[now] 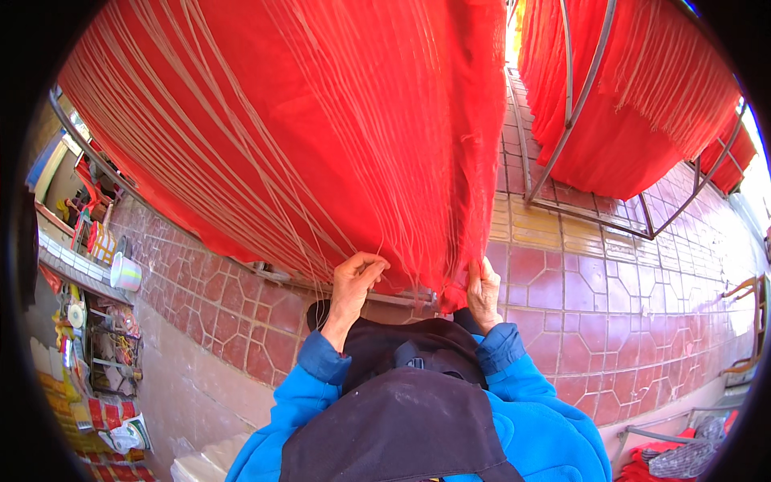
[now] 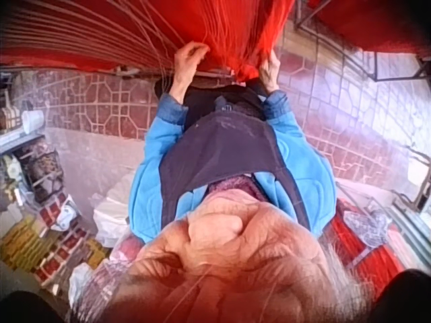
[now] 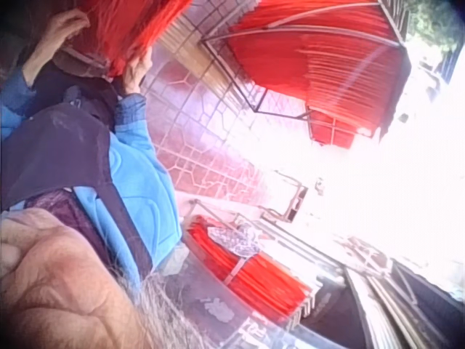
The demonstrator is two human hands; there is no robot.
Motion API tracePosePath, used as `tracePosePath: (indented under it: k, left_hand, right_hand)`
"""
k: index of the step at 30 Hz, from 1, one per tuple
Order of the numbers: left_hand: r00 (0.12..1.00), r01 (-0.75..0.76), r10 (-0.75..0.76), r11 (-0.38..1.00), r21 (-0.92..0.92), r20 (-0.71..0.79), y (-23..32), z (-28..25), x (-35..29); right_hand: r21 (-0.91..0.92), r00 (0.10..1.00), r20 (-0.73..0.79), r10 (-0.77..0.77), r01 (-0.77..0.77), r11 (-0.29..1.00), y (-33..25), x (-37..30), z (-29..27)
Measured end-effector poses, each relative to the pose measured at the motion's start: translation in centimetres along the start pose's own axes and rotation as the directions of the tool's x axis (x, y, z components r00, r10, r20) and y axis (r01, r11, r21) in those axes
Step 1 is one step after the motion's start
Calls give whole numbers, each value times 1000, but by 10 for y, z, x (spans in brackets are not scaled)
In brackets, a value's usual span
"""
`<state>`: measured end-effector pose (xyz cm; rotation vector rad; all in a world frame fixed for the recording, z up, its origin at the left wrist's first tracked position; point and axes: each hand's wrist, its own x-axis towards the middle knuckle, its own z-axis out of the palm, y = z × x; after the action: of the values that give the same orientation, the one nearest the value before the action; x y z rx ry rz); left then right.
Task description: The person repeatedly ties thin white strings to the bottom edge of a large red fabric sheet draped over a metal frame. The person uses both hands to loop and knot the strings, working along the edge of the fabric.
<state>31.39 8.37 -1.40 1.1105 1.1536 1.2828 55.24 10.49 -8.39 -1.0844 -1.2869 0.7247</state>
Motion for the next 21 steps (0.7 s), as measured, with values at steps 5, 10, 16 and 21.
tracePosePath:
  k: [5, 10, 16, 21]
  left_hand:
    - [997, -18, 16, 999, 30, 72, 58, -23, -50]
    - [951, -309, 303, 944, 114, 65, 116, -62, -115]
    - [380, -745, 837, 529, -406, 394, 164, -125, -150]
    - [294, -808, 955, 219, -547, -52, 178, -121, -205]
  right_hand:
    - [-77, 1000, -7, -25, 24, 997, 0, 1, -2]
    - [-16, 997, 29, 67, -66, 998, 4, -2, -5]
    - [8, 996, 38, 82, -83, 997, 5, -2, -4]
    - [-32, 999, -13, -50, 50, 998, 4, 2, 1]
